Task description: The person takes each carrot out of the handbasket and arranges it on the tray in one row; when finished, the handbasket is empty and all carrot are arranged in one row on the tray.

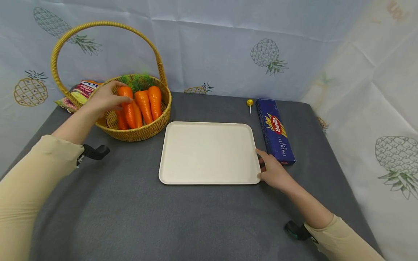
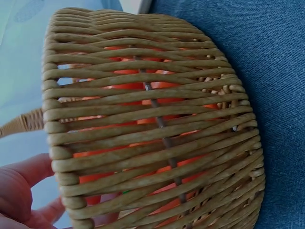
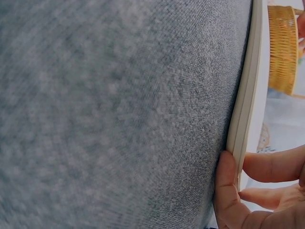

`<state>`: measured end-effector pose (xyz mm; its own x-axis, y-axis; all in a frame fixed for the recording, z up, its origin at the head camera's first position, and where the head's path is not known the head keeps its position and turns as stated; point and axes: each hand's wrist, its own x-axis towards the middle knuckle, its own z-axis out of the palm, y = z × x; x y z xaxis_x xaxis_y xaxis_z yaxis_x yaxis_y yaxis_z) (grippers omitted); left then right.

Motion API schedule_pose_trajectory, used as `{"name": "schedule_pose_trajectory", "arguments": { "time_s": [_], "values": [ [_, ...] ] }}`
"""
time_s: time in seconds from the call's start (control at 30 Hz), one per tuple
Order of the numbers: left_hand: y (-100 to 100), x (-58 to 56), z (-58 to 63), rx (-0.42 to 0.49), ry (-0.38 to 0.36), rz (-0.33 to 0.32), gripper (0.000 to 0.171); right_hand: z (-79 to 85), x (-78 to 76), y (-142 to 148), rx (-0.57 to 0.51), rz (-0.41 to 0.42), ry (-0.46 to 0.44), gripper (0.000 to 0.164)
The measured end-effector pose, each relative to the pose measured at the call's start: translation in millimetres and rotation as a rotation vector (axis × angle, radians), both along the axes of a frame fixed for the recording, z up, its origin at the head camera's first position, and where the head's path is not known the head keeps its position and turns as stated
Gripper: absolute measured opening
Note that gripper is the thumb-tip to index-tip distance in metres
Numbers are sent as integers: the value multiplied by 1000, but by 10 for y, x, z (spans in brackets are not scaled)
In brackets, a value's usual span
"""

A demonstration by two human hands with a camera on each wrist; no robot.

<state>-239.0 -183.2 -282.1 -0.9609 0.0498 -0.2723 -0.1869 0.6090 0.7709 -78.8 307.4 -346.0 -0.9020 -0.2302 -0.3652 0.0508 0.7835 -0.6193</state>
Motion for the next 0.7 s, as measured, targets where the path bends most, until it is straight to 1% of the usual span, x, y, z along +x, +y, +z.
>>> {"name": "schedule_pose_trajectory", "arguments": {
  "time_s": [0.1,0.27,0.43,0.53,0.7],
  "values": [
    [10,-5,-23,-5,1,1,72,-6,2,-2,1,0,4,86],
    [11,-18,-37,14,9,18,71,-16,-1,4,1,0,4,86],
    [-3,-44,-26,54,-21,39,74,-16,-5,14,12,2,1,86],
    [4,-53,-5,100,-31,60,74,-13,-6,16,7,5,3,86],
    [44,-50,39,217,-25,86,70,-12,-8,16,-2,10,6,85]
  ]
}}
